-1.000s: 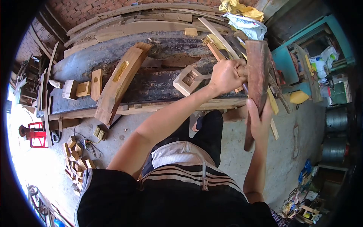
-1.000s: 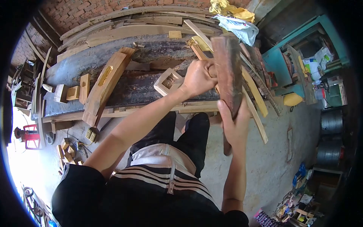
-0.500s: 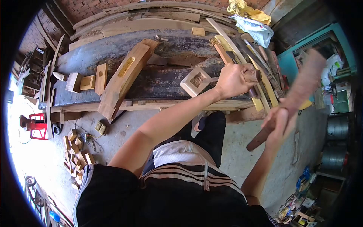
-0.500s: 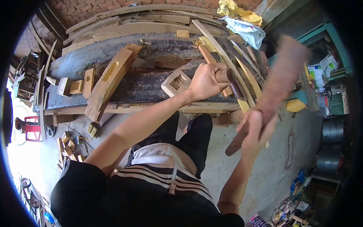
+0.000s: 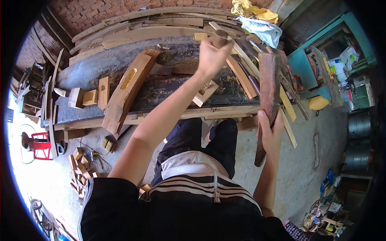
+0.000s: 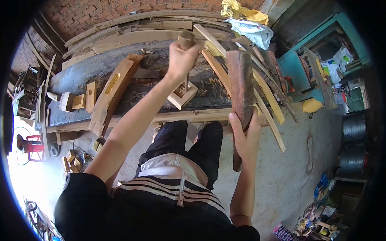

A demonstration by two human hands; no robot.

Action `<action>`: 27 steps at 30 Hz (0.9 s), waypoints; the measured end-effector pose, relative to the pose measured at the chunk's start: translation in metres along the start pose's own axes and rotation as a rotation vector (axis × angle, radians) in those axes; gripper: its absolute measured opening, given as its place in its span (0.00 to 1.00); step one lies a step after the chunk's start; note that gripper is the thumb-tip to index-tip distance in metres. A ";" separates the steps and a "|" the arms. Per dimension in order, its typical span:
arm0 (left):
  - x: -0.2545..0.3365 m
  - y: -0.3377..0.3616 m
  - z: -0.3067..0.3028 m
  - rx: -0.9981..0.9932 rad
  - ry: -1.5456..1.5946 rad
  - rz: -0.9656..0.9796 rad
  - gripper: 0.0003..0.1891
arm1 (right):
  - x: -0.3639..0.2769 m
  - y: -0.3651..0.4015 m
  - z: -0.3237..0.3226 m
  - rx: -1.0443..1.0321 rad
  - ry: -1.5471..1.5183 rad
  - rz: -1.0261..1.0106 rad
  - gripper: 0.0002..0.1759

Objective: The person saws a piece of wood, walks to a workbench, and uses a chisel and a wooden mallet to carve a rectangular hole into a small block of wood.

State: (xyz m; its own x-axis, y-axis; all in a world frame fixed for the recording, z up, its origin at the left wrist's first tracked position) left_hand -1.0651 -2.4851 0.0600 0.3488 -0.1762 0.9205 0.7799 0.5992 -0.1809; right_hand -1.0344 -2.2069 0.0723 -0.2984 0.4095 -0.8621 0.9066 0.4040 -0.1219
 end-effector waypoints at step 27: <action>-0.010 0.058 0.073 -0.240 -0.364 0.280 0.09 | -0.062 -0.010 -0.025 0.199 -0.059 -0.320 0.24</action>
Point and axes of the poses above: each hand's wrist, its own y-axis away from the middle knuckle, its own z-axis out of the palm, x = y × z, the point moved 9 cm from there along -y, towards the middle knuckle, and after that the axes turned 7 degrees about y, right-handed, at the moved point
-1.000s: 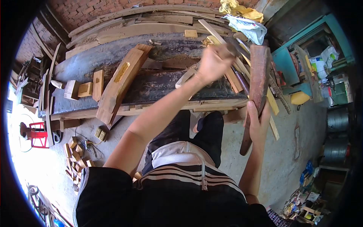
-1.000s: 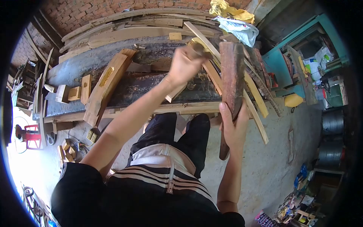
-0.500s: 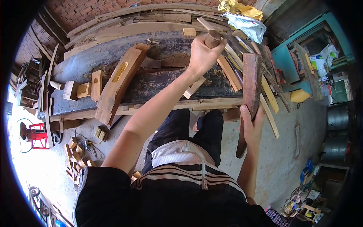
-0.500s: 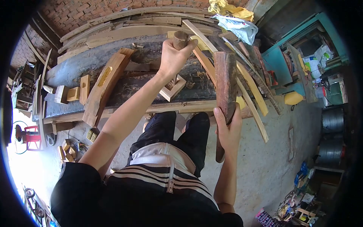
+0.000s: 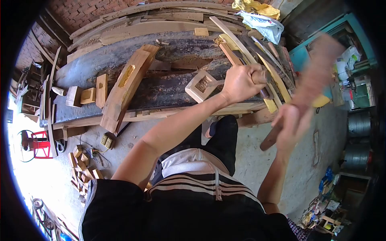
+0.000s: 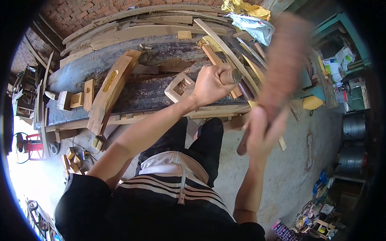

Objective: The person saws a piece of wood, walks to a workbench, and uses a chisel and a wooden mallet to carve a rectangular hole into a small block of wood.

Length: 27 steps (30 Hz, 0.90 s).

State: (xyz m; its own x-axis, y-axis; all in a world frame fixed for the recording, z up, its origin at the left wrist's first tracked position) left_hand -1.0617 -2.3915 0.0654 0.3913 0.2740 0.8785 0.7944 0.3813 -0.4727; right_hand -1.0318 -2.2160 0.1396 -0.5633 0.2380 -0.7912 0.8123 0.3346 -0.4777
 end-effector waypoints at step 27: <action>-0.014 -0.001 -0.010 0.002 0.065 -0.024 0.12 | 0.044 0.021 0.022 -0.190 -0.012 0.302 0.29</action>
Point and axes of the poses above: each hand's wrist, its own y-axis away from the middle knuckle, its own z-axis out of the palm, x = y × z, the point moved 9 cm from there along -y, towards the middle knuckle, and after that the axes turned 7 degrees about y, right-handed, at the moved point
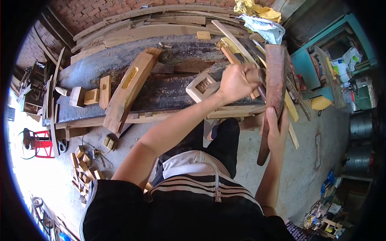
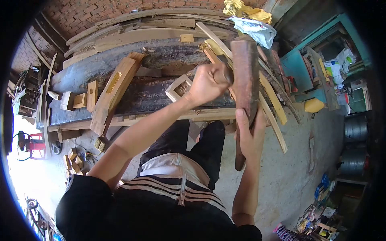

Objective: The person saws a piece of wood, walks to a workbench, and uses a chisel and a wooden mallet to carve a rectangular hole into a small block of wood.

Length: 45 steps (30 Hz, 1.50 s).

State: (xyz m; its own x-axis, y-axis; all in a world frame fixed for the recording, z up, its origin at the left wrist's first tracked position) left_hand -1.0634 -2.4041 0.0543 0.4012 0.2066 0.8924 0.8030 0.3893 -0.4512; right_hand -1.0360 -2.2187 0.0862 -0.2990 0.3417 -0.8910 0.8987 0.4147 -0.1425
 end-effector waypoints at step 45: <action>0.011 -0.045 -0.028 0.114 -0.099 0.193 0.20 | -0.038 -0.051 -0.035 0.184 -0.288 -0.094 0.28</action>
Point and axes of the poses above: each hand's wrist, its own y-axis away from the middle knuckle, its own z-axis out of the palm, x = y × z, the point moved 9 cm from there along -y, towards the middle knuckle, and after that the axes turned 7 degrees about y, right-handed, at the moved point
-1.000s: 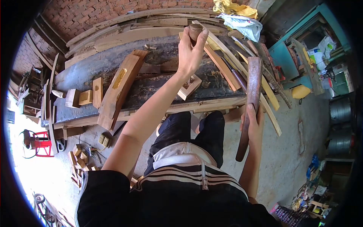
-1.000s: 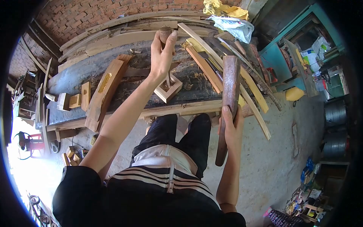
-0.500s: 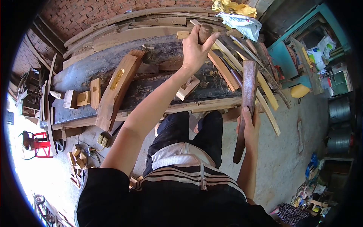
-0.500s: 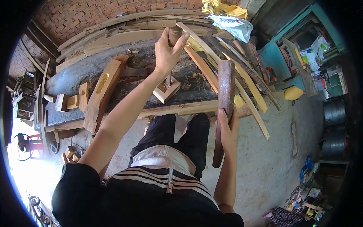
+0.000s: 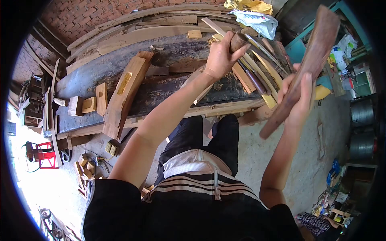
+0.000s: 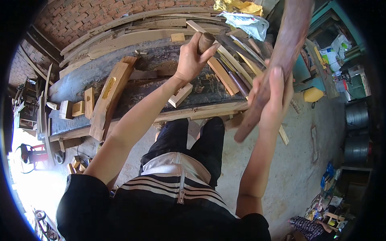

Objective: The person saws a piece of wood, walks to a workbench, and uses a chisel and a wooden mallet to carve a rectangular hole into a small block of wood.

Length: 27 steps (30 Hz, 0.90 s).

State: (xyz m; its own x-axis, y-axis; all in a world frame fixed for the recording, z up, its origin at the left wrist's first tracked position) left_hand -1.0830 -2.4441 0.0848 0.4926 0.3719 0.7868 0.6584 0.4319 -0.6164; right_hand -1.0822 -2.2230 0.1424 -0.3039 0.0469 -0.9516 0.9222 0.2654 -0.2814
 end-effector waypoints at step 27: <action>0.000 0.009 -0.003 -0.005 0.084 0.064 0.16 | -0.009 -0.015 0.062 -0.316 0.714 -0.383 0.30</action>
State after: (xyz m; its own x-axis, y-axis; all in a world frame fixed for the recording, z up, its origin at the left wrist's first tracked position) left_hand -1.0754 -2.4426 0.0792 0.5791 0.3285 0.7461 0.6269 0.4056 -0.6652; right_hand -1.0786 -2.2869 0.1479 -0.7547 0.4645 -0.4634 0.6483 0.6363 -0.4182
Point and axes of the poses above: each hand's wrist, its own y-axis away from the middle knuckle, its own z-axis out of the palm, x = y × z, the point moved 9 cm from there along -y, towards the middle knuckle, and after that the axes turned 7 degrees about y, right-handed, at the moved point
